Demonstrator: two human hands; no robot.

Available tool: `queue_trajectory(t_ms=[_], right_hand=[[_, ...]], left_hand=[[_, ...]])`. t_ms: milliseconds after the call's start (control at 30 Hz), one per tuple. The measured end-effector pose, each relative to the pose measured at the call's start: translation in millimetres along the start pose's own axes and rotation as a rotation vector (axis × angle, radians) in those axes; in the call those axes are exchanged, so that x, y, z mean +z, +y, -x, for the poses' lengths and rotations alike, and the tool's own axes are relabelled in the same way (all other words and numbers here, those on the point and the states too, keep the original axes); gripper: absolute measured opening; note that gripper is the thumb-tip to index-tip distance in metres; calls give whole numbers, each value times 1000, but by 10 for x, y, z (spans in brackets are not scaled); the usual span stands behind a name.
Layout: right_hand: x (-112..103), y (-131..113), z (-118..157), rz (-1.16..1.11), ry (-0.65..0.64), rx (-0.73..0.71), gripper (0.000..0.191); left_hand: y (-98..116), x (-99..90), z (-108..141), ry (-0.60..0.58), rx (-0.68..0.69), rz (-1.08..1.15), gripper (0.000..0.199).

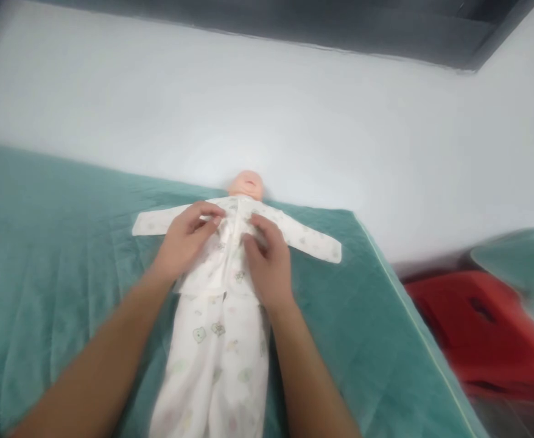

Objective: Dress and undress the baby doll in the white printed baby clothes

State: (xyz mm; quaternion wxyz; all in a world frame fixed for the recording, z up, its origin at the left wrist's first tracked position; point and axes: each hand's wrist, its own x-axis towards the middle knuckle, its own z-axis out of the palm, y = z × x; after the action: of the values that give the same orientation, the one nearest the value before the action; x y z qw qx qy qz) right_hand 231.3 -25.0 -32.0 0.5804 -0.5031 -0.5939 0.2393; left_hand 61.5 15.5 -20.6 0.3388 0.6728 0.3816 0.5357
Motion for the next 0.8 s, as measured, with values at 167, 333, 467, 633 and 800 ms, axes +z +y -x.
queue_trajectory(t_ms=[167,333,467,633,800], right_hand=[[6,116,4,213,-110,-90,41],[-13,145,-8,282,-160,-134,37],[-9,129,-11,311,-164,-134,35],[0,103,-5,311,-163,-126,32],[-4,93,-2,298,-169,-98,32]], left_hand=[[-53,112,-1,-87,240,-218,28],[-105,138,-2,-105,286,-369,30],[-112,138,-3,-90,271,-378,30],[-103,139,-10,-102,247,-373,30],[-105,141,-9,-106,236,-383,30]])
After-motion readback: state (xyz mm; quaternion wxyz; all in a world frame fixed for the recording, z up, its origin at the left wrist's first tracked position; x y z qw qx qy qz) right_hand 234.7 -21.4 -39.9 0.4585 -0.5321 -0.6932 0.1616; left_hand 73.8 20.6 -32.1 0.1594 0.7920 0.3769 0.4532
